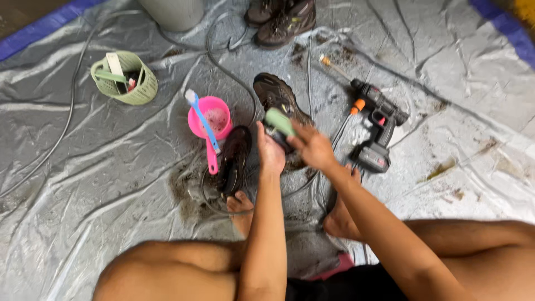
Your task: The person scrubs a pair of dark shoes using a blue brush and a green brush, repeatedly dipping them into a pink cup of soapy water. The person scrubs the laces, the upper parts, and the soles of the shoes while sitting on a plastic sheet.
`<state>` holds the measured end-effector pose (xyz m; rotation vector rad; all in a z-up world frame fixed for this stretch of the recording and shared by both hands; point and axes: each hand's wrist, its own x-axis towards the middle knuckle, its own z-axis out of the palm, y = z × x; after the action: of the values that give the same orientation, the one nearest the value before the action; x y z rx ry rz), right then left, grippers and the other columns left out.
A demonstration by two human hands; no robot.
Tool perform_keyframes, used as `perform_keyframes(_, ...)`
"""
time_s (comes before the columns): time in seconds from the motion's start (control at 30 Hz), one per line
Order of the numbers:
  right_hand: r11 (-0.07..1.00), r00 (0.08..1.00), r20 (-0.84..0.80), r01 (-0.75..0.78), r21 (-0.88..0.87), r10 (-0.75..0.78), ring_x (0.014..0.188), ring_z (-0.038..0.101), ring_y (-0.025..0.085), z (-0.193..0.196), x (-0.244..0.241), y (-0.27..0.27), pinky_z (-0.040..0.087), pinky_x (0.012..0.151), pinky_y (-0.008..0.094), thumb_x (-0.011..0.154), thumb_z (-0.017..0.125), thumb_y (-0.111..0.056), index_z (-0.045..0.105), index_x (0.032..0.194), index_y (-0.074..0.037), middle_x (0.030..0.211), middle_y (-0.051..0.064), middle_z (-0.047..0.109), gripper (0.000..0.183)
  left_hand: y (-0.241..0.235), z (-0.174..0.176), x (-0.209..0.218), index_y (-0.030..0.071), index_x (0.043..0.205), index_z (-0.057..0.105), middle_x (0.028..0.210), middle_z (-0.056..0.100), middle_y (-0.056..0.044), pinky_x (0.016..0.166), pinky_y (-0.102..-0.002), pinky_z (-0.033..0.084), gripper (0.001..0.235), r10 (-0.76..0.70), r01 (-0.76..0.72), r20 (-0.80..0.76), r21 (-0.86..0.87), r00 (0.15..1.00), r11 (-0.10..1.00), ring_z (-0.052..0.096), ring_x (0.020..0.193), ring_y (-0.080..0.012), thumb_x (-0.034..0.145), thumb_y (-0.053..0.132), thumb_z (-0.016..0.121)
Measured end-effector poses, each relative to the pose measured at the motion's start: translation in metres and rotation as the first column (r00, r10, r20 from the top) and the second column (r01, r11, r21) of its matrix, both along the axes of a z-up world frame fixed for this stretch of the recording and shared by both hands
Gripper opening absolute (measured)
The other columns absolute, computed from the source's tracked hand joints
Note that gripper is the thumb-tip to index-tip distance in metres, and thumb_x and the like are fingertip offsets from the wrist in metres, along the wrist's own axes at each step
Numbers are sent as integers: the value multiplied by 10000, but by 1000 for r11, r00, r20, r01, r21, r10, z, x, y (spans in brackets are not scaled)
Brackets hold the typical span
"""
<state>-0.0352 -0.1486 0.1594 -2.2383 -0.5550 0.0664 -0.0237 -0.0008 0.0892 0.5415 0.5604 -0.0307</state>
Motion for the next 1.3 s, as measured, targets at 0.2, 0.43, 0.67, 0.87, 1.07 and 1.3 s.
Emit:
perform_keyframes(0.2, 997, 988, 140, -56, -55, 63, 835, 760, 456, 16, -13, 5, 625, 744, 594, 1087, 652, -343, 653, 1562, -153, 1064, 180, 744, 512, -5, 1, -13, 207, 1355, 661, 1313, 719, -22, 1086, -393, 520, 581, 75, -76, -24, -69, 997, 995, 670, 1158, -212, 1038, 693, 627)
perform_keyframes(0.43, 986, 989, -112, 79, -146, -96, 987, 763, 467, 2, -11, -12, 619, 863, 578, 1114, 636, -392, 626, 1579, -121, 1245, 251, 719, 538, 1, 10, -12, 127, 1272, 621, 1341, 682, -184, 1127, -527, 480, 323, 47, -26, -110, 187, 993, 982, 673, 1261, -361, 1065, 338, 752)
perform_keyframes(0.67, 975, 980, -147, 106, -193, -135, 1089, 743, 525, -73, -34, -24, 591, 918, 626, 1075, 664, -416, 675, 1528, -151, 1200, 264, 738, 525, 27, -97, 0, 28, 1586, 587, 1646, 536, -258, 1185, -588, 508, 665, -96, 361, -357, 820, 929, 445, 481, 1555, -420, 1043, 364, 769)
perform_keyframes(0.87, 980, 972, -139, 182, -78, -191, 1089, 718, 544, -85, -40, -22, 573, 893, 598, 1121, 631, -417, 648, 1552, -73, 1172, 289, 729, 552, 21, -30, -22, 206, 997, 817, 1067, 490, -3, 890, -447, 473, 456, 109, 157, -118, 859, 987, -487, 516, 1056, -264, 787, 597, 920)
perform_keyframes(1.07, 969, 954, -173, 238, -61, -245, 1062, 708, 504, -99, -45, -16, 559, 884, 575, 1107, 644, -439, 637, 1564, -107, 1124, 241, 711, 564, 40, -43, -37, 52, 1483, 651, 1698, 406, -258, 1186, -625, 490, 584, -298, 224, -254, 966, 920, -130, 418, 1548, -527, 1062, 452, 711)
perform_keyframes(1.3, 969, 947, -207, 244, -29, -244, 1066, 703, 493, -120, -54, -19, 563, 878, 550, 1101, 661, -440, 636, 1575, -128, 1124, 221, 712, 568, 48, 1, -49, 159, 1653, 358, 1832, 112, -195, 1314, -654, 383, 1278, -444, 423, -467, 884, 765, -201, 263, 1625, -556, 595, 479, 1002)
